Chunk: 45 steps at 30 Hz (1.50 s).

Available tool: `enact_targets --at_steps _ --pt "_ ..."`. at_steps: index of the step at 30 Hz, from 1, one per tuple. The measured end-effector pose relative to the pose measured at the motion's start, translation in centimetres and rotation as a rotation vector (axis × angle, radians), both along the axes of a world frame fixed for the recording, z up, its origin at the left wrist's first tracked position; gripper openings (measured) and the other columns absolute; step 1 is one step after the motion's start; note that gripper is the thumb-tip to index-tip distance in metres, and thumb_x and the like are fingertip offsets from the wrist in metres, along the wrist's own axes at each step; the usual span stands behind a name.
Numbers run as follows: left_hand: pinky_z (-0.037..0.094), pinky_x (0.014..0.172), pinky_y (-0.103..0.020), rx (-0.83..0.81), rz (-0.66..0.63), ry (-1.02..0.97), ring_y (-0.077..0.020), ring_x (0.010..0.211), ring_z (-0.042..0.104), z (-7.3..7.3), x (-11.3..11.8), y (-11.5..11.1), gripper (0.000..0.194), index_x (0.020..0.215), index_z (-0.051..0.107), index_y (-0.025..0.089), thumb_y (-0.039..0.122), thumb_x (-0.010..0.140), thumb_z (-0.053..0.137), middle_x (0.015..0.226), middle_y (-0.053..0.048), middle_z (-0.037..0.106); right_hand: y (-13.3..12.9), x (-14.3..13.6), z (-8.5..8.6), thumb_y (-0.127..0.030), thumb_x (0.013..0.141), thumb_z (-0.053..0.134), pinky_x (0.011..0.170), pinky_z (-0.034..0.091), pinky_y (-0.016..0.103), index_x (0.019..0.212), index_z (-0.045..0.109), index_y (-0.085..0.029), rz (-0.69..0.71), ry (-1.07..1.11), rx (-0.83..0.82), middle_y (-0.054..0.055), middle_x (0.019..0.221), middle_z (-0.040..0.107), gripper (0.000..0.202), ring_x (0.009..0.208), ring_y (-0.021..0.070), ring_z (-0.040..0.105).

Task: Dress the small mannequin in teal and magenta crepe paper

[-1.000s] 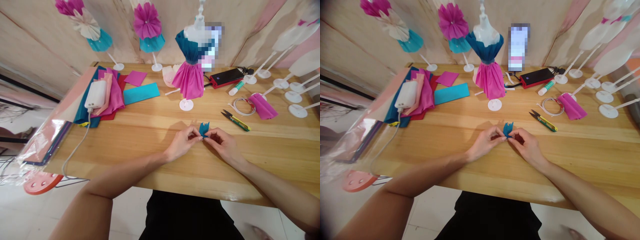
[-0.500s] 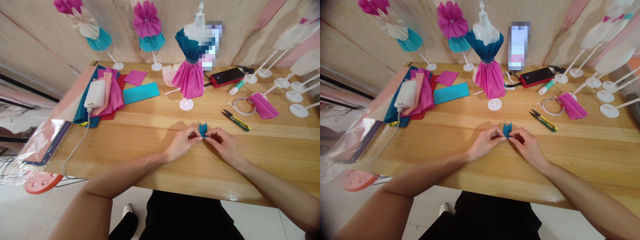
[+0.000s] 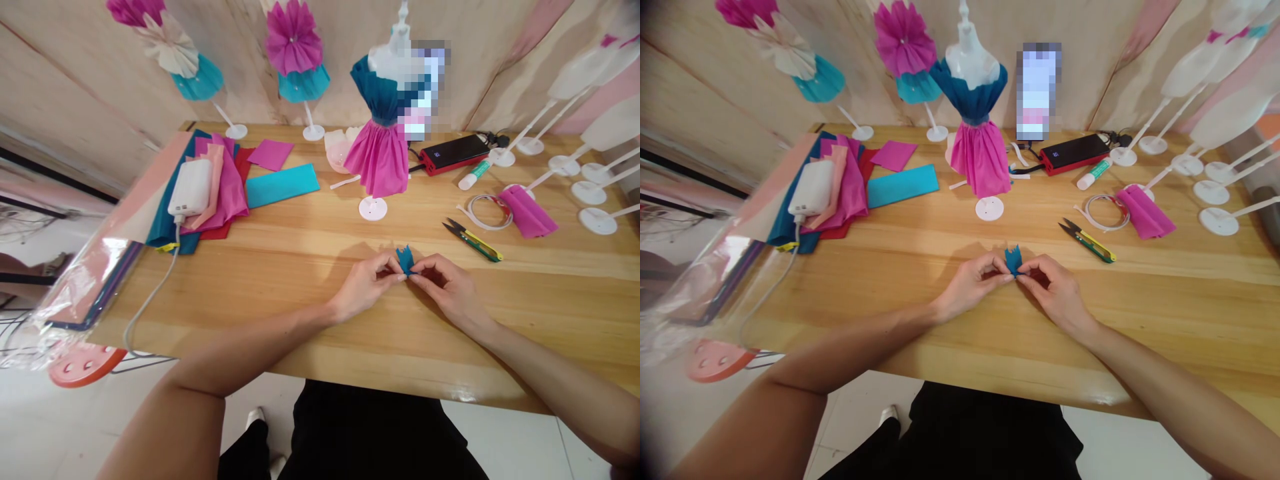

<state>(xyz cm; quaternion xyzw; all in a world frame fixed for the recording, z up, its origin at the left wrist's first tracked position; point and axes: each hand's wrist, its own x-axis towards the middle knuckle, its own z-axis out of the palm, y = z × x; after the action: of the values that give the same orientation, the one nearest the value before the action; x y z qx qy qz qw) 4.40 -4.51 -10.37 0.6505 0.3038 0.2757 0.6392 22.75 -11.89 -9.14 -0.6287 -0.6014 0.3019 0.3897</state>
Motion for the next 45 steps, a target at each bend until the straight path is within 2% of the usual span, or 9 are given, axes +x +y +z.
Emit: enact_targets --at_steps 6,11,16,27,35,45 --pt "0.046 0.075 -0.024 -0.005 0.006 -0.006 -0.0104 0.077 0.057 0.03 0.02 -0.07 0.018 0.083 0.057 0.016 0.032 0.084 0.063 0.080 0.000 0.060 -0.05 -0.04 -0.02 -0.039 0.087 0.063 0.071 0.049 0.036 0.094 0.064 -0.026 -0.007 0.018 -0.001 0.003 0.090 0.066 0.015 0.078 0.0201 0.061" --pt "0.049 0.086 -0.028 -0.009 0.020 -0.071 -0.0125 0.089 0.061 -0.08 0.22 -0.15 0.016 0.095 0.055 0.018 0.026 0.084 0.063 0.091 -0.002 0.063 -0.08 -0.15 0.01 -0.040 0.087 0.063 0.070 0.050 0.036 0.095 0.064 -0.025 -0.016 0.037 -0.006 0.003 0.089 0.066 0.017 0.076 0.0196 0.061" --pt "0.049 0.091 -0.031 0.017 0.002 -0.040 -0.0146 0.095 0.063 -0.23 0.19 -0.19 0.016 0.098 0.058 0.018 0.028 0.086 0.060 0.098 -0.005 0.066 -0.12 -0.19 -0.03 -0.038 0.087 0.063 0.073 0.051 0.036 0.095 0.062 -0.025 -0.016 0.058 -0.001 0.003 0.091 0.065 0.016 0.079 0.0191 0.062" --pt "0.049 0.088 -0.027 0.043 0.001 -0.030 -0.0133 0.091 0.063 0.35 0.05 -0.21 0.013 0.095 0.060 0.016 0.026 0.087 0.059 0.095 -0.004 0.066 -0.10 0.01 -0.58 -0.035 0.088 0.063 0.074 0.052 0.037 0.098 0.062 -0.026 0.011 0.033 0.055 0.003 0.092 0.065 0.014 0.081 0.0194 0.063" --pt "0.047 0.085 -0.025 0.071 0.004 0.011 -0.0118 0.086 0.060 0.56 0.00 -0.15 0.011 0.091 0.061 0.016 0.026 0.087 0.058 0.090 -0.002 0.064 0.13 -0.08 0.09 -0.031 0.090 0.060 0.074 0.050 0.035 0.101 0.067 -0.027 0.064 -0.074 0.124 0.003 0.092 0.064 0.014 0.084 0.0194 0.061" --pt "0.046 0.082 -0.025 0.094 0.003 0.019 -0.0123 0.084 0.059 0.26 -0.07 0.01 0.010 0.089 0.062 0.016 0.026 0.087 0.058 0.088 -0.002 0.064 0.15 -0.01 0.07 -0.028 0.090 0.060 0.072 0.049 0.035 0.101 0.066 -0.026 0.071 -0.094 0.141 0.004 0.093 0.064 0.012 0.084 0.0196 0.061"
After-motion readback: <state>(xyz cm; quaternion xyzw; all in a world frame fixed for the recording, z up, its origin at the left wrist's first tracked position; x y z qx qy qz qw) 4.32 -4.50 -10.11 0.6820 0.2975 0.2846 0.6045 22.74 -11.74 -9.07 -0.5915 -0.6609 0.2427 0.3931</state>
